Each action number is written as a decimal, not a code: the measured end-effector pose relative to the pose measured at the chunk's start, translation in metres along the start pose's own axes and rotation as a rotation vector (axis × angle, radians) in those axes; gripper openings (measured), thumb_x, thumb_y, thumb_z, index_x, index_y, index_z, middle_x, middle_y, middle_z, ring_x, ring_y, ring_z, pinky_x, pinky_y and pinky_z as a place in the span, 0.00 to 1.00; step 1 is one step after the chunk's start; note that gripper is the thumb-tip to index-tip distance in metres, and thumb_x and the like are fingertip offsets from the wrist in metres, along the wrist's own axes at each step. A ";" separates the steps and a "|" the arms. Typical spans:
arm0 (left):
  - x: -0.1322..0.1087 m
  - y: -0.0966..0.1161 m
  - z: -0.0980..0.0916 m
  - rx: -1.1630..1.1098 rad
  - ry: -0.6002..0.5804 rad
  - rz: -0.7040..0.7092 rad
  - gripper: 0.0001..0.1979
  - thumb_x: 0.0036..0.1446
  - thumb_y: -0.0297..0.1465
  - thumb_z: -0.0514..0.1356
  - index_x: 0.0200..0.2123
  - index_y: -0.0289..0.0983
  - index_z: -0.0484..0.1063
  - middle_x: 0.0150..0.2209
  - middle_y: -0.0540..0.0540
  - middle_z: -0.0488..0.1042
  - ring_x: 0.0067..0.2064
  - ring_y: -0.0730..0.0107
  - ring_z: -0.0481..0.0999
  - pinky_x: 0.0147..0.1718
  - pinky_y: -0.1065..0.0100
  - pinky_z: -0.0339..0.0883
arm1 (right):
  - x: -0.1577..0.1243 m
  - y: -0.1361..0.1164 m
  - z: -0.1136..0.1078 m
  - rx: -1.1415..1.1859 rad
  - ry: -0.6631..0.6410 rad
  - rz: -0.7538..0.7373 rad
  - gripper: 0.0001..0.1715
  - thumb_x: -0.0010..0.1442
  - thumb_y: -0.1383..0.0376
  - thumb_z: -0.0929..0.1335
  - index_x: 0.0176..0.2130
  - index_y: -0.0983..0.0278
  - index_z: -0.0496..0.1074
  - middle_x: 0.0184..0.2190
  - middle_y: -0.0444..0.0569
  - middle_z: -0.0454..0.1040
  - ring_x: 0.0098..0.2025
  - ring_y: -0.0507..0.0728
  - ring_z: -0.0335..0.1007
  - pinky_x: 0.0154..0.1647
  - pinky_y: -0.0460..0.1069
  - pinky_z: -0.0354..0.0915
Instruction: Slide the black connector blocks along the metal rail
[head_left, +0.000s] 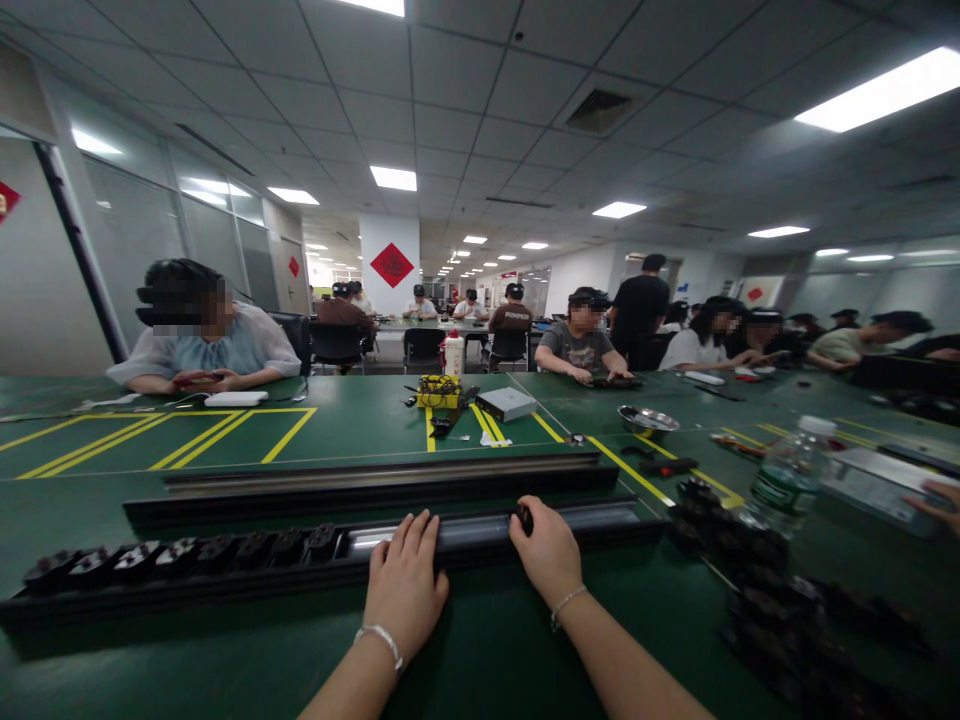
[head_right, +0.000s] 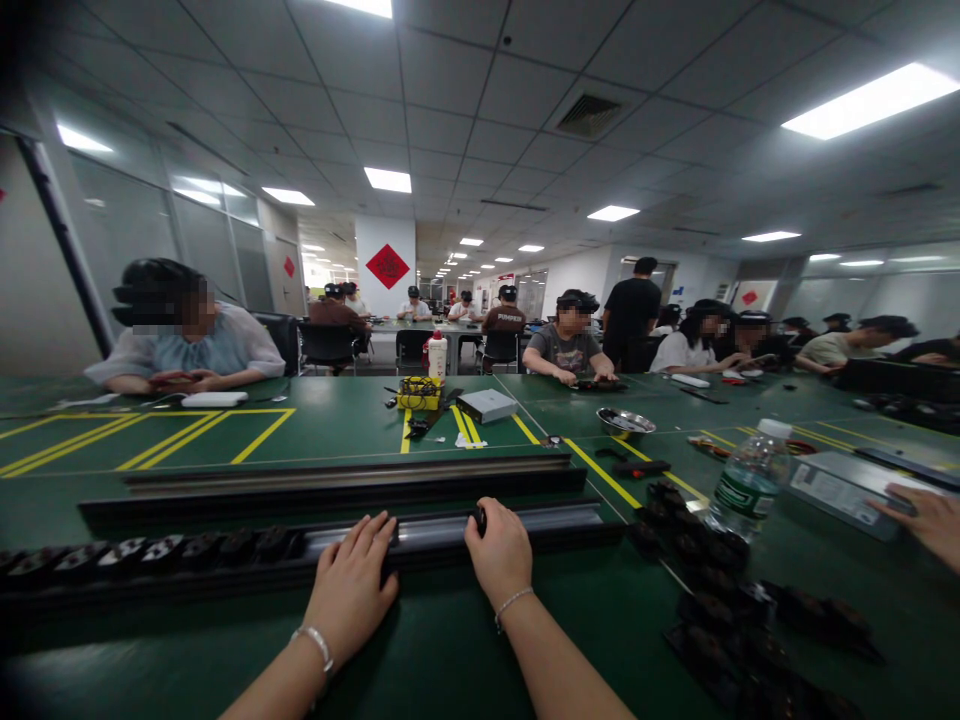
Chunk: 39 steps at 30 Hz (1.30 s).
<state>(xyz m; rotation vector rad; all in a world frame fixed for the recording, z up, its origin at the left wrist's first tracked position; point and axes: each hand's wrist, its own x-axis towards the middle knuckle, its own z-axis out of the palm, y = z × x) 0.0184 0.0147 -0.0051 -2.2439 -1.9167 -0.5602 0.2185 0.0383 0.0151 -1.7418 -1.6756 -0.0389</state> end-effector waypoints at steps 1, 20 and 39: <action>0.000 0.000 0.000 0.000 0.002 -0.001 0.29 0.50 0.32 0.48 0.58 0.43 0.56 0.61 0.51 0.57 0.62 0.63 0.52 0.55 0.55 0.47 | 0.000 0.000 0.000 -0.001 0.001 -0.002 0.15 0.55 0.63 0.59 0.40 0.63 0.69 0.35 0.49 0.74 0.39 0.56 0.68 0.41 0.48 0.60; -0.001 0.002 -0.005 0.001 -0.037 -0.013 0.29 0.50 0.32 0.48 0.59 0.42 0.55 0.62 0.49 0.56 0.62 0.62 0.50 0.56 0.55 0.47 | 0.000 -0.001 -0.002 -0.008 -0.026 0.015 0.17 0.55 0.62 0.59 0.42 0.63 0.69 0.38 0.49 0.74 0.41 0.56 0.68 0.41 0.48 0.61; -0.001 0.003 -0.006 0.015 -0.033 -0.009 0.29 0.51 0.31 0.48 0.58 0.42 0.56 0.62 0.49 0.56 0.62 0.62 0.51 0.56 0.56 0.47 | 0.002 0.003 -0.001 -0.019 0.008 -0.067 0.13 0.55 0.64 0.60 0.38 0.63 0.70 0.36 0.48 0.74 0.41 0.56 0.67 0.54 0.53 0.51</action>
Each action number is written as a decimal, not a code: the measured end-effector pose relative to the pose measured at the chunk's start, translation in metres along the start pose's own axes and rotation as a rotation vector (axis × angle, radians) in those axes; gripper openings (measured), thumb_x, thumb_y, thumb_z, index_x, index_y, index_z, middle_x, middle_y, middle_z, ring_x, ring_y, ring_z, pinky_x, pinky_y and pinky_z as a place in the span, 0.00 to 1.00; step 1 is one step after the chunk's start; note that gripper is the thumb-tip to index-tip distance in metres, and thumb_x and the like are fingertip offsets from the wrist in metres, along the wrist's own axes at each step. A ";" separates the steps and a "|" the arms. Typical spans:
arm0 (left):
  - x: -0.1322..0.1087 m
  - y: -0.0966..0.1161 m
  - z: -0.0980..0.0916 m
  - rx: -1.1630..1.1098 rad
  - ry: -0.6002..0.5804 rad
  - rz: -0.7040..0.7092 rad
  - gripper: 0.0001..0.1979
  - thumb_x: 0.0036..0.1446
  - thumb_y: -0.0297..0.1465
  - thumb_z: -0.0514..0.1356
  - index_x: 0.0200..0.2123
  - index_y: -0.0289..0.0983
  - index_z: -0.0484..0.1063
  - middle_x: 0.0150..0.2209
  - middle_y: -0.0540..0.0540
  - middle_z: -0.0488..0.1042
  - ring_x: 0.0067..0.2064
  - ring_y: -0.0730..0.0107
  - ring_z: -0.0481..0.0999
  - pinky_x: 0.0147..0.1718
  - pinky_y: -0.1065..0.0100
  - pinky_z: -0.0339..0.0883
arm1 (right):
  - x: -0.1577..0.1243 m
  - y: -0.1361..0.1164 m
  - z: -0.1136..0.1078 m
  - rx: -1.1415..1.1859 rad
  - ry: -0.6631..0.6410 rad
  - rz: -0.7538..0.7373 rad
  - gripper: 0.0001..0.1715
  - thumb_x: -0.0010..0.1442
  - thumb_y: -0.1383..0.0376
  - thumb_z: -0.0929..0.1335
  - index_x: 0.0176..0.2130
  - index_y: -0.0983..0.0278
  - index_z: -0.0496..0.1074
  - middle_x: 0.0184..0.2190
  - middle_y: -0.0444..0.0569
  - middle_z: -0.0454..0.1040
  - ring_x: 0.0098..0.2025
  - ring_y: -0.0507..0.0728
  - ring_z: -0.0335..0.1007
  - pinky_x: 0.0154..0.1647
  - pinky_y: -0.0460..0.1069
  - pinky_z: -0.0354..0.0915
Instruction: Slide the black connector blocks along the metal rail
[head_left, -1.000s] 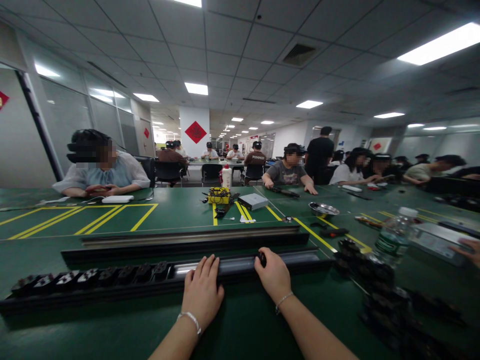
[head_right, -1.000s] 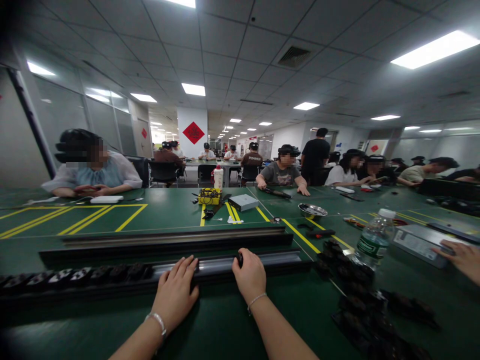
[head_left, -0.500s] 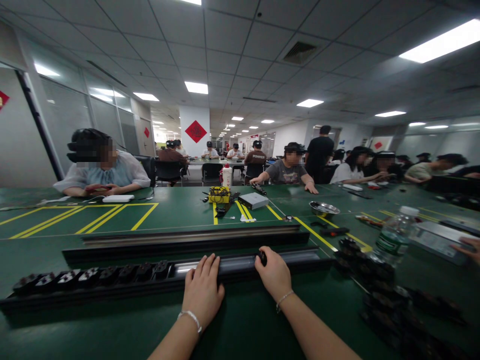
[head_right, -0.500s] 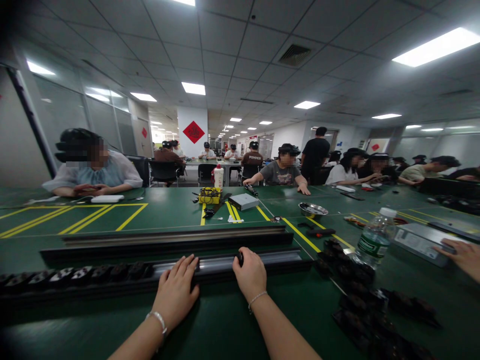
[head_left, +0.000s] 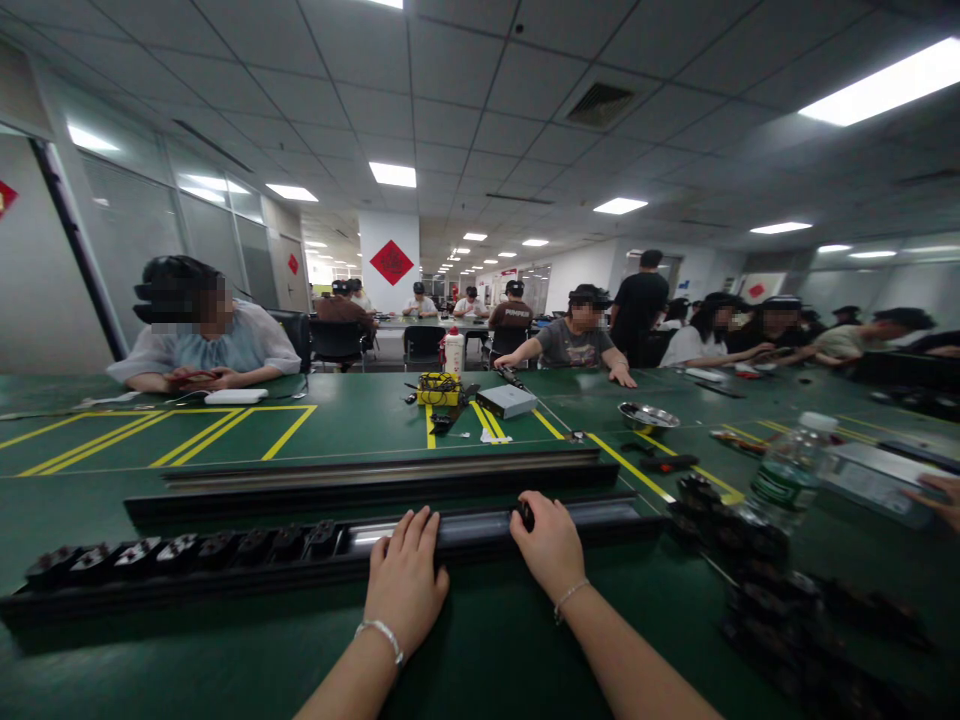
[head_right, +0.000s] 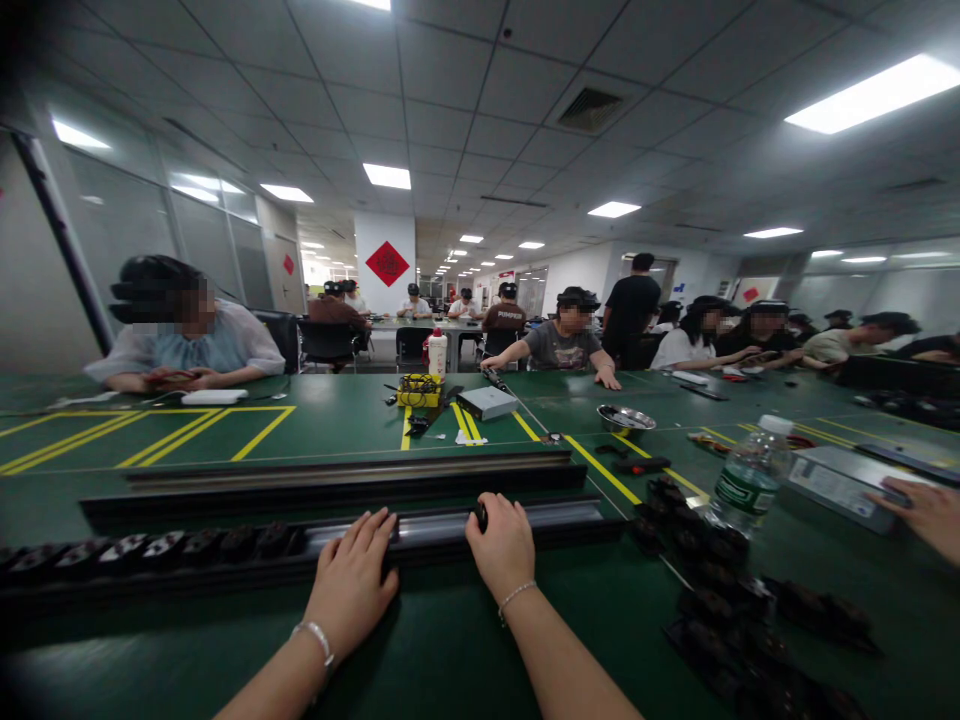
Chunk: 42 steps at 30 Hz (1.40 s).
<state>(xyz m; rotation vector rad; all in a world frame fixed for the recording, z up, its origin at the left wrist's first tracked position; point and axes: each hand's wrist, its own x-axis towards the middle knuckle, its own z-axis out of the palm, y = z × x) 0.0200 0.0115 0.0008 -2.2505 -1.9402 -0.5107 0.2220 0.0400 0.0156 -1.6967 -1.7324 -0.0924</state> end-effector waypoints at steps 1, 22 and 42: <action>0.000 0.000 0.000 -0.001 -0.006 -0.004 0.29 0.51 0.31 0.48 0.58 0.42 0.55 0.62 0.49 0.56 0.62 0.62 0.51 0.56 0.56 0.47 | 0.000 0.000 0.000 -0.002 -0.004 0.000 0.13 0.54 0.64 0.60 0.38 0.63 0.70 0.36 0.48 0.74 0.41 0.56 0.67 0.53 0.53 0.51; 0.000 0.001 -0.002 -0.001 -0.012 -0.008 0.29 0.50 0.31 0.48 0.59 0.42 0.55 0.62 0.49 0.55 0.62 0.62 0.50 0.56 0.55 0.47 | 0.000 -0.001 -0.002 -0.026 -0.003 0.077 0.12 0.54 0.63 0.60 0.38 0.62 0.69 0.32 0.47 0.73 0.37 0.55 0.67 0.38 0.48 0.58; 0.000 -0.002 0.002 -0.002 0.020 0.012 0.29 0.51 0.32 0.48 0.58 0.42 0.55 0.61 0.49 0.57 0.62 0.62 0.51 0.55 0.55 0.48 | 0.001 0.002 -0.001 -0.018 0.025 0.037 0.12 0.54 0.64 0.60 0.37 0.63 0.69 0.34 0.48 0.73 0.39 0.56 0.67 0.52 0.53 0.53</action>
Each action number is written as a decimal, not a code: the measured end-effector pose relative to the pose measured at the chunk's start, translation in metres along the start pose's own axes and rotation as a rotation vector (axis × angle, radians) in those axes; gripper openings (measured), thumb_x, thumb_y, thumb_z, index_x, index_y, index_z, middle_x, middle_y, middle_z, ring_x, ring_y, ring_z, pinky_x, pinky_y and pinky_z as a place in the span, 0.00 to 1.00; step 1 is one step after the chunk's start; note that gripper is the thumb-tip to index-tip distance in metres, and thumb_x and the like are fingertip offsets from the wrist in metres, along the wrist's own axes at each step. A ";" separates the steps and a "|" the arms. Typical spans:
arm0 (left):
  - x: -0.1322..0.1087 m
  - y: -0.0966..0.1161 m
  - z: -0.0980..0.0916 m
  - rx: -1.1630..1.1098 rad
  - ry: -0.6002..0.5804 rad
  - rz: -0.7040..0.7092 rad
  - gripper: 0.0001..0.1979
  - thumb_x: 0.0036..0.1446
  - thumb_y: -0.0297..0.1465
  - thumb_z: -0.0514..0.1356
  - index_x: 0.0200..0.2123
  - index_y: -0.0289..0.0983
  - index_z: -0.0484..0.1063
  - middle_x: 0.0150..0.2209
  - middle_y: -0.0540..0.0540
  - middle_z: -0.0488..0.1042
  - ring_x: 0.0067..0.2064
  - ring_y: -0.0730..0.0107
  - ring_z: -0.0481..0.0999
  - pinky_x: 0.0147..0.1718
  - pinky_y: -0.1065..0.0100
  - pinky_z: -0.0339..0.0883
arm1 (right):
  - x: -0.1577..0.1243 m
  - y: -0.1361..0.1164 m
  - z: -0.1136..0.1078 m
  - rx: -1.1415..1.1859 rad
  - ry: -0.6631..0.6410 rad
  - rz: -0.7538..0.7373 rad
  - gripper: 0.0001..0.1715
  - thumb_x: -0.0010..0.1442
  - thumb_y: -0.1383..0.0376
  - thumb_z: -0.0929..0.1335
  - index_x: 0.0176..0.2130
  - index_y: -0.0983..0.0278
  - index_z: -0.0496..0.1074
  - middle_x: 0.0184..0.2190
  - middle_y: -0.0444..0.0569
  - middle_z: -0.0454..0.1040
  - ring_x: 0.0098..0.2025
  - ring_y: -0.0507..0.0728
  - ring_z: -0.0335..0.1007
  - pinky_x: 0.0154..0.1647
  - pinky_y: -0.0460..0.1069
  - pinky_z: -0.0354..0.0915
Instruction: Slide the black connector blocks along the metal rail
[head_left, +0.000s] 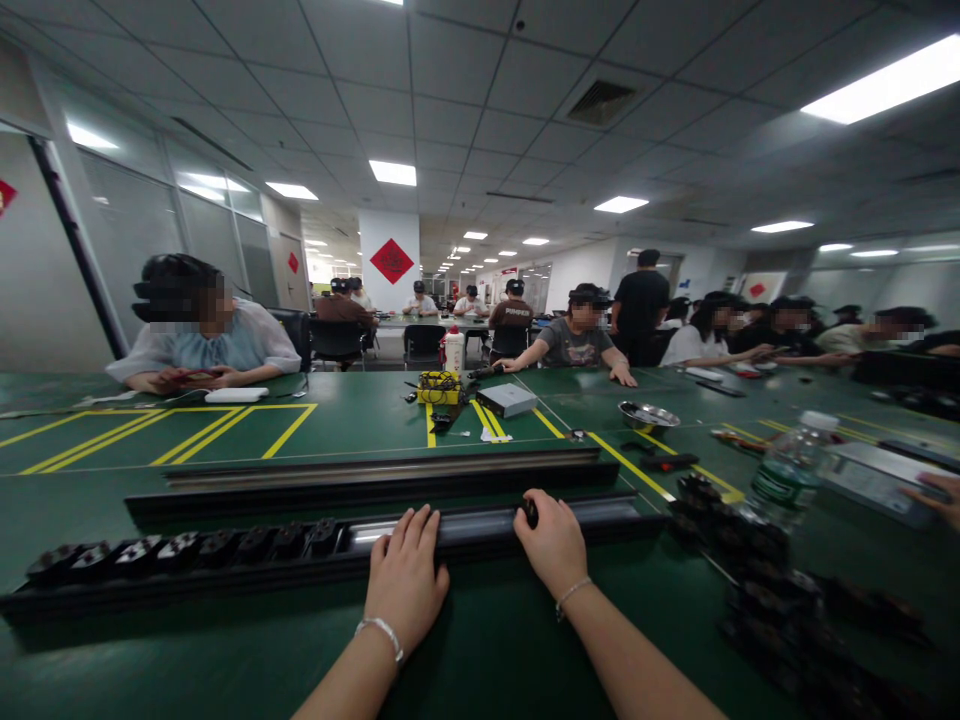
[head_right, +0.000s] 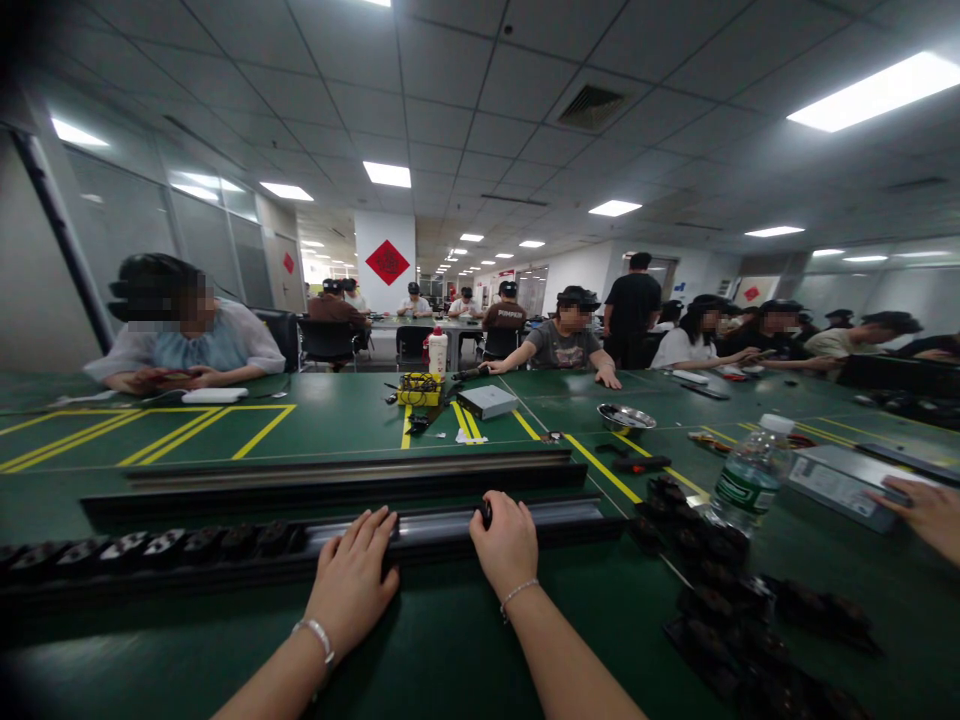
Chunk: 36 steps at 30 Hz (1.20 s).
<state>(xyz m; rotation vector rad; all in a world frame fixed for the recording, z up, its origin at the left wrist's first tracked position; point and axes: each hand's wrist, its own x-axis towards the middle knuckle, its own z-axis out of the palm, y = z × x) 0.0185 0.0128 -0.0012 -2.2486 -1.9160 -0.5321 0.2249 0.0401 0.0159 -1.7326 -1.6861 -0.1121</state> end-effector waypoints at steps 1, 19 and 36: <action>0.000 0.000 0.000 0.000 -0.001 -0.001 0.29 0.51 0.32 0.48 0.58 0.42 0.55 0.61 0.49 0.57 0.62 0.62 0.51 0.55 0.55 0.48 | 0.000 0.000 0.000 -0.003 0.000 0.003 0.12 0.54 0.64 0.60 0.37 0.63 0.69 0.34 0.48 0.73 0.39 0.56 0.67 0.51 0.53 0.53; 0.000 0.000 0.001 0.009 -0.003 -0.003 0.29 0.51 0.32 0.49 0.58 0.43 0.56 0.61 0.49 0.57 0.62 0.63 0.51 0.55 0.56 0.48 | 0.000 0.001 0.002 -0.018 0.010 0.017 0.13 0.55 0.65 0.59 0.38 0.65 0.69 0.34 0.51 0.72 0.40 0.57 0.66 0.43 0.49 0.58; 0.000 -0.001 0.003 -0.006 -0.003 -0.002 0.29 0.50 0.32 0.48 0.58 0.43 0.55 0.61 0.50 0.57 0.62 0.63 0.51 0.55 0.55 0.47 | 0.001 0.005 0.002 -0.033 0.007 0.006 0.12 0.54 0.65 0.60 0.38 0.64 0.69 0.36 0.50 0.73 0.42 0.57 0.66 0.51 0.53 0.53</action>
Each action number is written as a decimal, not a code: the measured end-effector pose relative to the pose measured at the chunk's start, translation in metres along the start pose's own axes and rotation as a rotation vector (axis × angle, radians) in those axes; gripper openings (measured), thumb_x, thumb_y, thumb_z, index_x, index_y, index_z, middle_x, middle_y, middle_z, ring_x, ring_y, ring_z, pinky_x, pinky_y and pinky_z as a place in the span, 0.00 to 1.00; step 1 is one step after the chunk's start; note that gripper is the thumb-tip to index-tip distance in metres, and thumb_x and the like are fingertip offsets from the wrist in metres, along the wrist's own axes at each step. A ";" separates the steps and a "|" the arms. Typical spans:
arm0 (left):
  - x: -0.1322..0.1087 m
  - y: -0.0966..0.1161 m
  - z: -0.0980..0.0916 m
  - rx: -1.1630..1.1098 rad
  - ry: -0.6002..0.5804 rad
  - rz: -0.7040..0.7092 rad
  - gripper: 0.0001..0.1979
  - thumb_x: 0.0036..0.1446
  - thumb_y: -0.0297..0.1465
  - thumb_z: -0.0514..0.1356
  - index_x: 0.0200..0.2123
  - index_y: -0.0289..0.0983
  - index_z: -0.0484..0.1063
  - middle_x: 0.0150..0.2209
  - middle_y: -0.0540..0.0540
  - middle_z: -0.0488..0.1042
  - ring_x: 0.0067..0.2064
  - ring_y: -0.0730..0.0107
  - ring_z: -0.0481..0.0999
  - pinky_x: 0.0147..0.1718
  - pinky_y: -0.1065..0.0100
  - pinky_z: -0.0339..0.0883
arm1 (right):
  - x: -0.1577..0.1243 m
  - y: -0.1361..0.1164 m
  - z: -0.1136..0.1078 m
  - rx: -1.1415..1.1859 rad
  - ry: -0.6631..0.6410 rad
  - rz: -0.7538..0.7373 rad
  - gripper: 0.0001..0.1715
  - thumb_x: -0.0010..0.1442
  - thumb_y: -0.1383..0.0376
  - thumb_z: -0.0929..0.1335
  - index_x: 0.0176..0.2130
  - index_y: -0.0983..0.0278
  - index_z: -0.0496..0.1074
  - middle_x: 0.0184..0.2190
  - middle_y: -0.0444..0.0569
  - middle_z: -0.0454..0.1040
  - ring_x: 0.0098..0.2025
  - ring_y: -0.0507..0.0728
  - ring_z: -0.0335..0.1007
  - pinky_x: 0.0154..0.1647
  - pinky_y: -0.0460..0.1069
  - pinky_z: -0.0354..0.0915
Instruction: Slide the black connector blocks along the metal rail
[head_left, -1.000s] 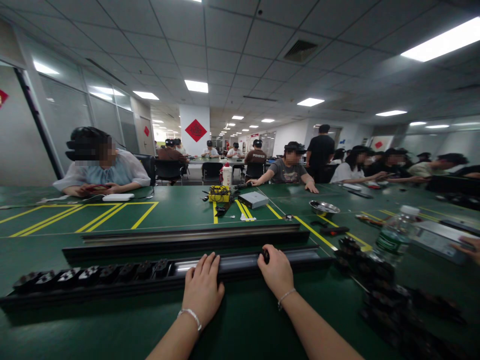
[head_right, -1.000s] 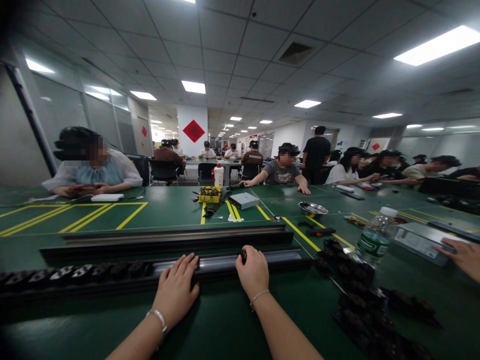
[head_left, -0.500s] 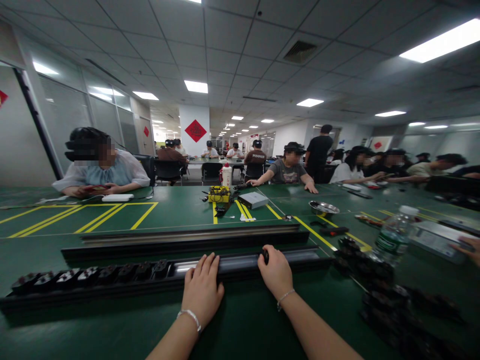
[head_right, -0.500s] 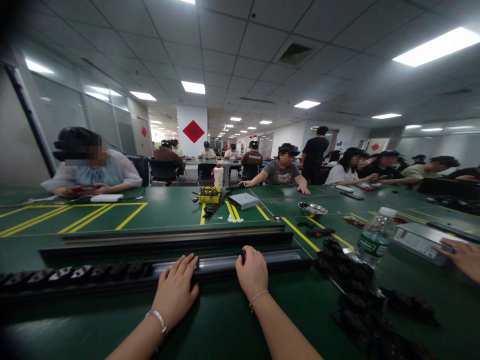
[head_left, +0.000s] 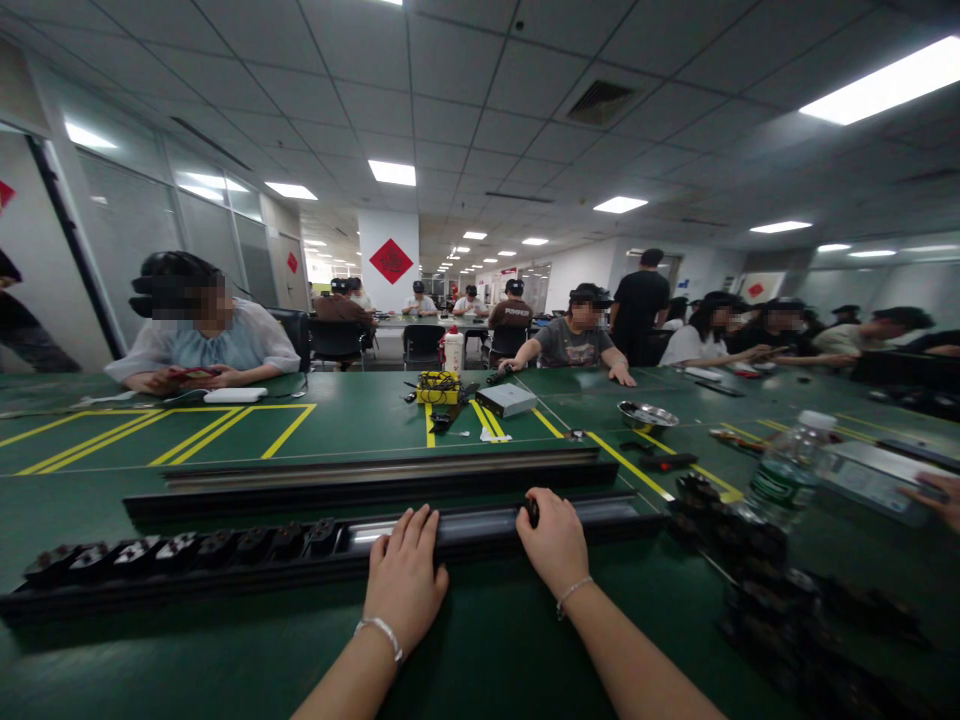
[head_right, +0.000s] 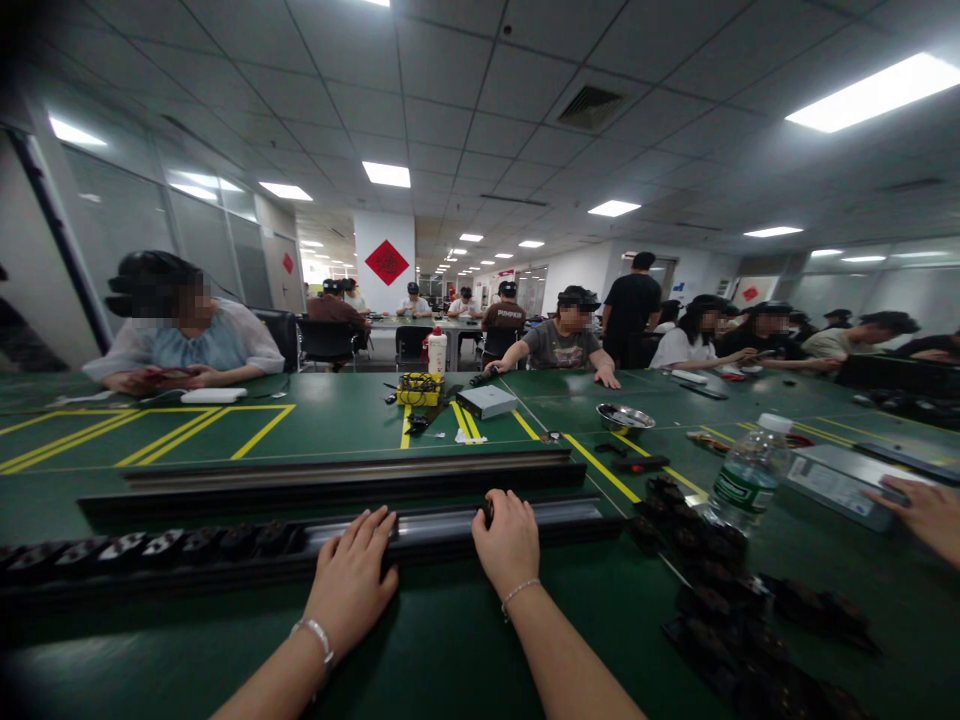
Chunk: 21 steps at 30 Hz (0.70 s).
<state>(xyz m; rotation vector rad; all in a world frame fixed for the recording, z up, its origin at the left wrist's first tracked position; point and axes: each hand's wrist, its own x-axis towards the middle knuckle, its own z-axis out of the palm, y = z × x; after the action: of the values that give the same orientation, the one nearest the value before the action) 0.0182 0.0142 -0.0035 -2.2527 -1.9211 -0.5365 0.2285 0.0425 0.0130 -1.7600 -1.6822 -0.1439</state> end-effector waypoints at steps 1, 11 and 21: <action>0.000 0.000 0.000 0.000 0.001 0.000 0.29 0.50 0.32 0.48 0.58 0.43 0.55 0.61 0.50 0.57 0.62 0.63 0.51 0.55 0.55 0.47 | 0.000 0.001 0.001 -0.006 0.004 -0.004 0.12 0.54 0.65 0.60 0.38 0.63 0.69 0.36 0.50 0.73 0.43 0.57 0.66 0.52 0.53 0.52; 0.000 0.001 -0.002 0.005 0.002 0.004 0.29 0.50 0.32 0.48 0.58 0.42 0.56 0.61 0.49 0.57 0.62 0.62 0.52 0.55 0.55 0.48 | 0.000 0.003 0.004 -0.045 0.011 -0.035 0.15 0.55 0.65 0.59 0.40 0.65 0.69 0.39 0.52 0.74 0.46 0.58 0.66 0.52 0.52 0.53; 0.000 0.000 -0.002 -0.002 -0.012 -0.005 0.29 0.50 0.32 0.48 0.58 0.42 0.56 0.61 0.49 0.57 0.62 0.62 0.51 0.56 0.55 0.47 | 0.000 0.001 0.002 -0.056 0.024 -0.030 0.14 0.55 0.66 0.59 0.39 0.65 0.69 0.37 0.51 0.74 0.44 0.57 0.67 0.50 0.52 0.54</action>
<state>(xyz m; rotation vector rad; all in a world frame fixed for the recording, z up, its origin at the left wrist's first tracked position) 0.0180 0.0132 -0.0017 -2.2589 -1.9328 -0.5267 0.2284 0.0438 0.0109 -1.7674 -1.7027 -0.2267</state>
